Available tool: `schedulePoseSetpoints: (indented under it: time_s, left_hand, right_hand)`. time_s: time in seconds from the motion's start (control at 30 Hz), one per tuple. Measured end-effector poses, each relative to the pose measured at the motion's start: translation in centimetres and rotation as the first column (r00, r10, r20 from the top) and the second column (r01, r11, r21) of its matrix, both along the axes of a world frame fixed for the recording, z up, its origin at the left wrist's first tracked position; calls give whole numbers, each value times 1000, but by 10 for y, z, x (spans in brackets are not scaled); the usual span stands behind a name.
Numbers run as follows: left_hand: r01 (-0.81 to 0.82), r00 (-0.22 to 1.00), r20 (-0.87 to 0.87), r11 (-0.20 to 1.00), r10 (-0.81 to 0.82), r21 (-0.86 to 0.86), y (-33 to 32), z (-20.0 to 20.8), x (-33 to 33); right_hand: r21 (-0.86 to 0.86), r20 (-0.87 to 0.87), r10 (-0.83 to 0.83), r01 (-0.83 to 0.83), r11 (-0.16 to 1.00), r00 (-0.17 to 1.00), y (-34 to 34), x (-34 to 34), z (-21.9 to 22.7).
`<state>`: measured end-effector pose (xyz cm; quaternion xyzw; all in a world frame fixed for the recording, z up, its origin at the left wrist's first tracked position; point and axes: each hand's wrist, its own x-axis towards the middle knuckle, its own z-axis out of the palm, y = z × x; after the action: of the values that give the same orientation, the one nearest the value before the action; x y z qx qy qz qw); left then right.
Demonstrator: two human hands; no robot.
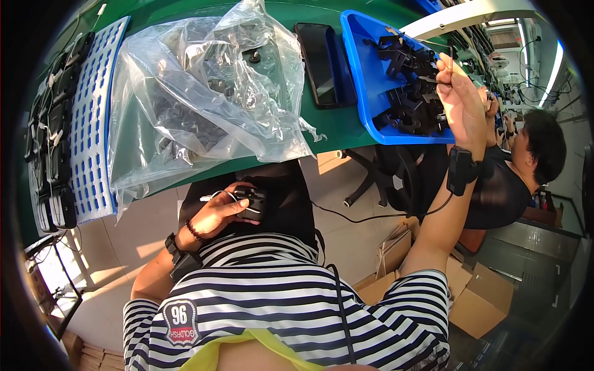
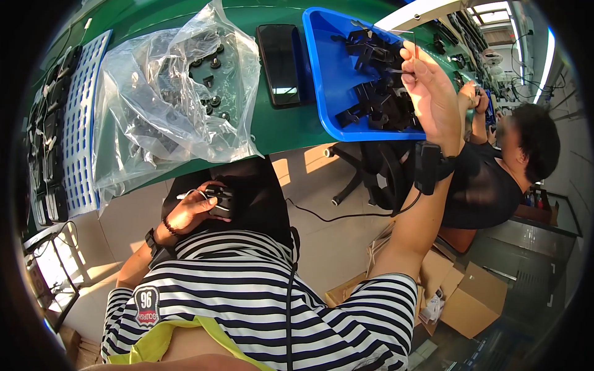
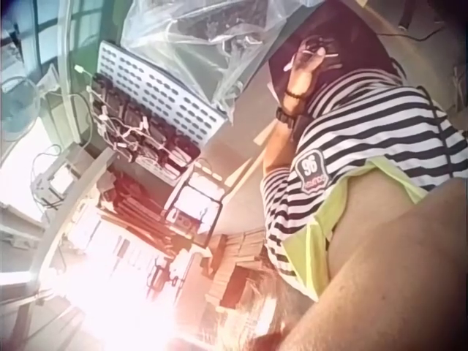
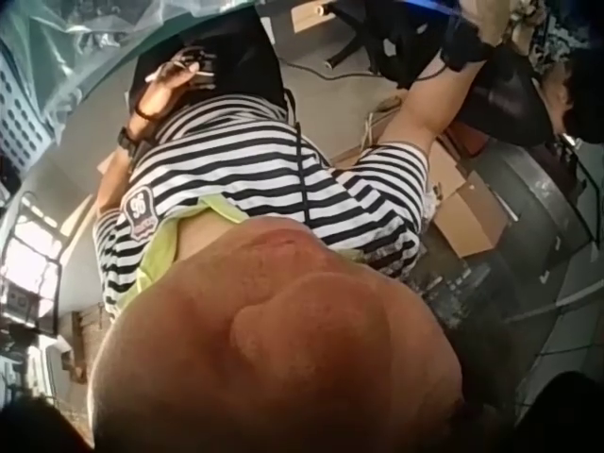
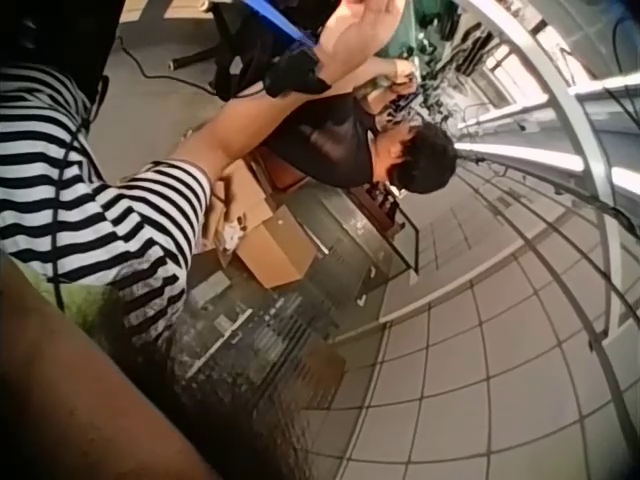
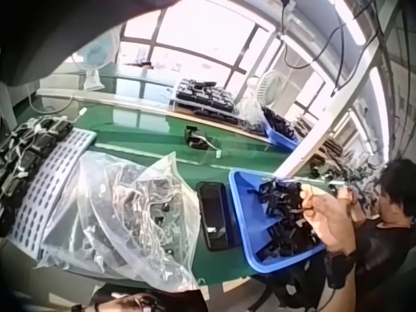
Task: The person assembles a device by picking up a black housing and a wire, fitting the wire into the housing, and pressing the components together. They then pick up a black bracket from a blue tray, attach it to the housing, and place the unit onto a blue and white tray.
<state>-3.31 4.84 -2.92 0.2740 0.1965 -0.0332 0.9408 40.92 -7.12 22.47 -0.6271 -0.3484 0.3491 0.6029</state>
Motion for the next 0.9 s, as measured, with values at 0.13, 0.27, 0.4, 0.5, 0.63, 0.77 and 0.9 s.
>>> schedulePoseSetpoints:
  time_s: [0.13,0.27,0.4,0.5,0.63,0.77,0.9]
  left_hand:
    - [2,1000,-28,1000,-2,-27,-1,-1,-5]
    - [-40,999,6,999,40,7,1,5,4]
    - [-135,989,63,989,132,54,5,13,10]
    - [-162,986,53,983,158,88,9,17,16]
    - [-159,986,72,982,152,106,2,14,16]
    - [-193,979,82,975,184,107,-2,16,11]
    - [-212,976,86,967,202,138,-2,19,9]
  right_hand:
    - [20,-16,74,-74,997,997,-13,-35,-13]
    - [14,-157,290,-291,957,944,-38,-94,-28]
    - [-75,-399,450,-517,853,799,-45,-186,-71]
    - [-152,-450,419,-530,834,789,-51,-216,-113]
    - [-186,-513,280,-423,887,812,-50,-230,-150]
    - [-208,-549,261,-433,877,794,-48,-237,-183]
    - [-259,-623,131,-362,895,771,-40,-249,-194]
